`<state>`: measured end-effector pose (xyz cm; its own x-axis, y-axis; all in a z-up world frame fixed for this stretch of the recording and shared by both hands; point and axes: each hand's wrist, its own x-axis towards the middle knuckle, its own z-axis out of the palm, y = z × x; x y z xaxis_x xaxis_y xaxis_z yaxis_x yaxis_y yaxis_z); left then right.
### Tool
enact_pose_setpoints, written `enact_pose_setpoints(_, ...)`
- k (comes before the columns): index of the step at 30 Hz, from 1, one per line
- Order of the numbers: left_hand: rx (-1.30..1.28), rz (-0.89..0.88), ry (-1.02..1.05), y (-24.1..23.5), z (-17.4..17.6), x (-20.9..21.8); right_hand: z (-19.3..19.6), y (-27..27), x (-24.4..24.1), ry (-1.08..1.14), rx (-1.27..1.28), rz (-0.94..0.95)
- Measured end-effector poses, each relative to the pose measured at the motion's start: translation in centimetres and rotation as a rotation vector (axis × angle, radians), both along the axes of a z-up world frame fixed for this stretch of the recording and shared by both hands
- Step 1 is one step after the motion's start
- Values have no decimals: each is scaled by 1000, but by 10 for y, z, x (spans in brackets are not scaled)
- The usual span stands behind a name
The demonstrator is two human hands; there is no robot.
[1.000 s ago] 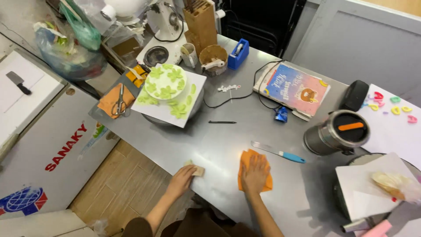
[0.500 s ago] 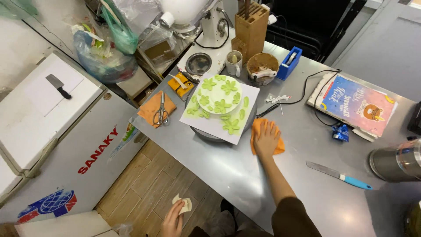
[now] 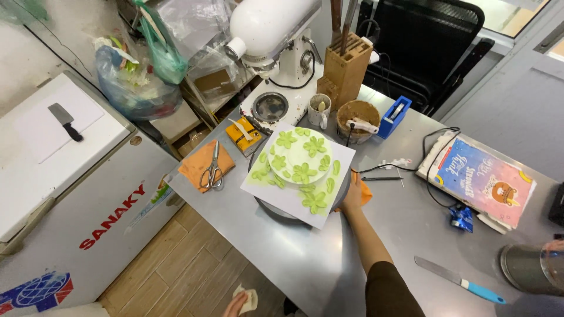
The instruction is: Cleaning the work surface and organizing supplies at a cake decorating station.
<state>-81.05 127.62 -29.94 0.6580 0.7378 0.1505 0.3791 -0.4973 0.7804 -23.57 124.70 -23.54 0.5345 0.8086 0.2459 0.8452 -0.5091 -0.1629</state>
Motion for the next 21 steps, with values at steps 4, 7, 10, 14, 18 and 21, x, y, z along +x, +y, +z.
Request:
enact_pose_setpoints(4, -91, 12, 4, 3, -73, -48, -90, 25, 54, 284, 514, -58)
enact_pose_setpoints(7, -190, 51, -13, -12, -41, -54, -64, 15, 28, -65, 251, -19)
enact_pose_setpoints(10, -104, 165, 54, -35, 43, -19, 21, -8, -49, -23, 52, -68)
enact_pose_setpoints(14, -132, 62, -29, -40, 142, 36, 37, -71, -168, 45, -145, -62)
enact_pose_setpoints(18, -163, -46, -103, -50, 196, 101, 55, -172, -256, 115, 69, 372)
enact_pose_setpoints(21, -135, -185, -118, -66, 204, 135, 61, -280, -286, 51, 83, 372)
